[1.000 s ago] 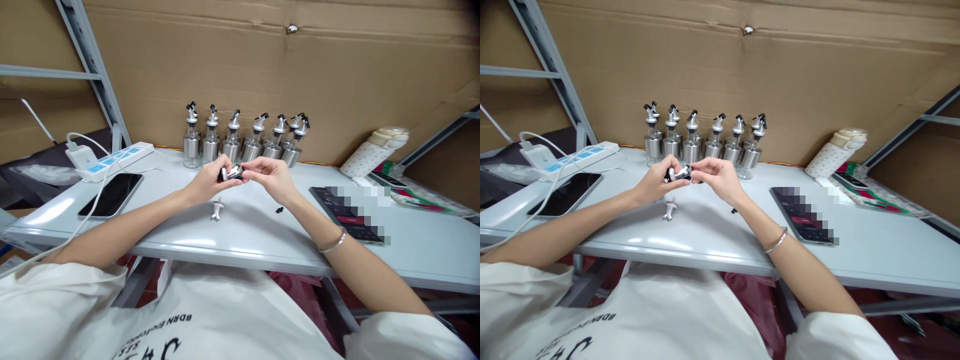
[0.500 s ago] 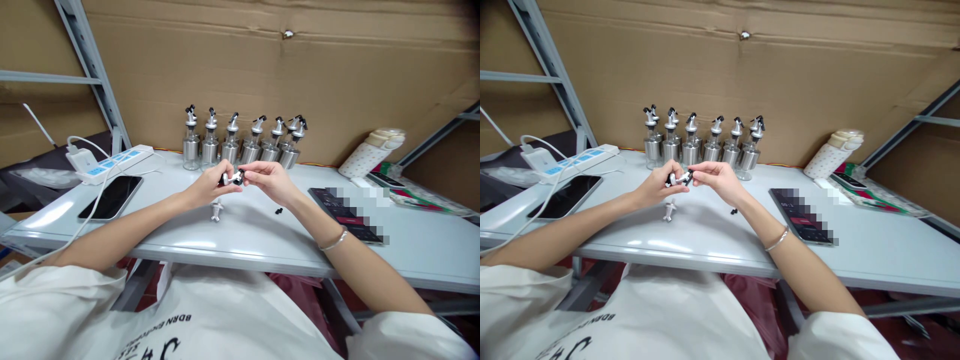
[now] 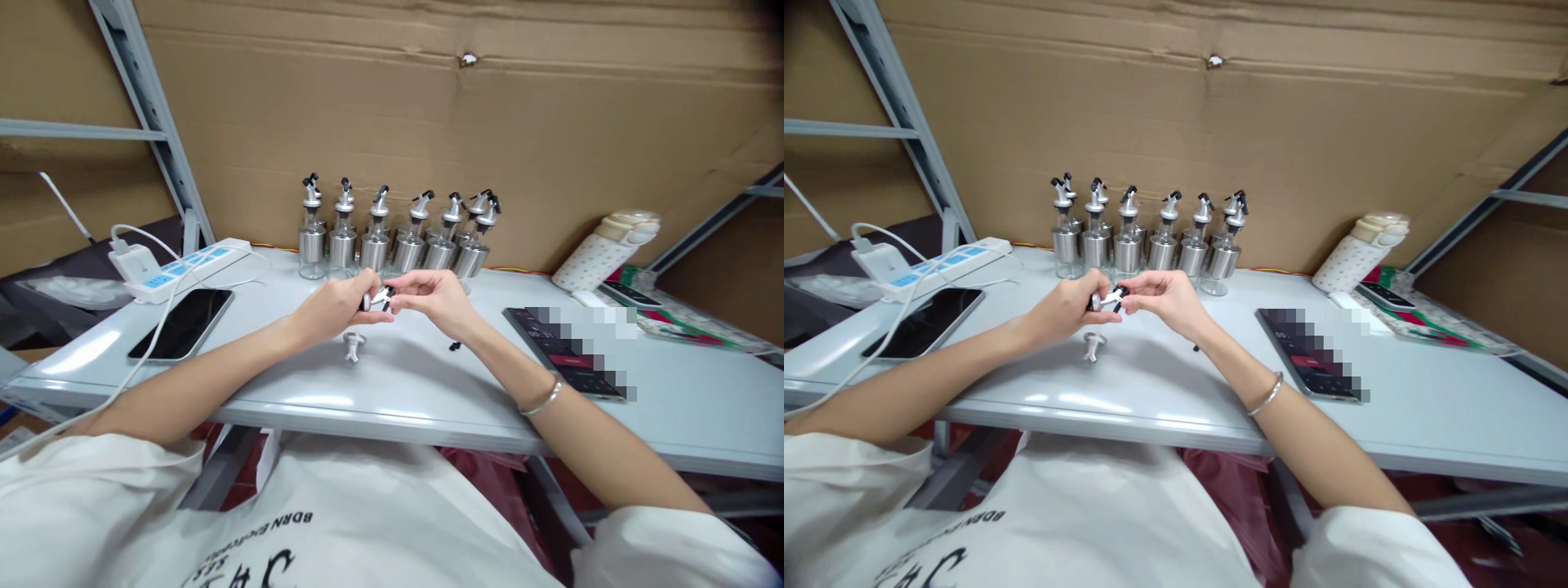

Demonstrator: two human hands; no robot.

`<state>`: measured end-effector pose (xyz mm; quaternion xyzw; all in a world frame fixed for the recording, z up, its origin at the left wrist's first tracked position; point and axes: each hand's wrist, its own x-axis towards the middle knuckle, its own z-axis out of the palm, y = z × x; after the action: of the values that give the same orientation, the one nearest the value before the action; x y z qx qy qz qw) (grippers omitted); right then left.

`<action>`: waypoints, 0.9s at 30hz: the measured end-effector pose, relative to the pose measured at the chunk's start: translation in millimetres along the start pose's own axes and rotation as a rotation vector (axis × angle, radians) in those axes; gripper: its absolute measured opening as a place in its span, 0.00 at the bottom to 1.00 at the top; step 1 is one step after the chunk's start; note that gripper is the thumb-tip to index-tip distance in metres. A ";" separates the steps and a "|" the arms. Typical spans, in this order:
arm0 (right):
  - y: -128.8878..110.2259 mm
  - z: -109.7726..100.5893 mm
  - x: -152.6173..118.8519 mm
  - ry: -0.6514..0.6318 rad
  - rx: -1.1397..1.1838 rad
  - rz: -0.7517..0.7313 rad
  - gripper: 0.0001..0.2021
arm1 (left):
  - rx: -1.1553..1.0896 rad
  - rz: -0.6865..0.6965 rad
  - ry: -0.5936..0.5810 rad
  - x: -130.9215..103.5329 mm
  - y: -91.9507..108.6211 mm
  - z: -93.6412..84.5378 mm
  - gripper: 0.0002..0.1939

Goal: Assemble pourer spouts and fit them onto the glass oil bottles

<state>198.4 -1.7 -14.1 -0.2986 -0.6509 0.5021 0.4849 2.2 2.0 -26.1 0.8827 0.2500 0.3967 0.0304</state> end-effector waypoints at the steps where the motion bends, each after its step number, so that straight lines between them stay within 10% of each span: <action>1: -0.7 2.2 -0.7 0.010 0.010 -0.020 0.13 | -0.006 0.012 0.022 -0.1 1.3 0.1 0.22; 7: -1.1 9.2 -2.1 0.011 0.079 -0.104 0.13 | -0.084 0.101 0.148 -1.4 3.5 4.1 0.22; 19: -4.1 -8.7 1.1 -0.153 0.024 0.011 0.15 | -0.030 0.184 0.040 1.1 0.4 -0.5 0.09; 27: -5.5 -8.9 1.2 -0.144 0.045 -0.051 0.16 | 0.308 -0.057 -0.118 3.9 -1.0 -4.0 0.22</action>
<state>206.8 0.9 -8.3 -0.2341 -0.6801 0.5241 0.4561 1.2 4.1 -21.0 0.8912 0.3307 0.3000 -0.0793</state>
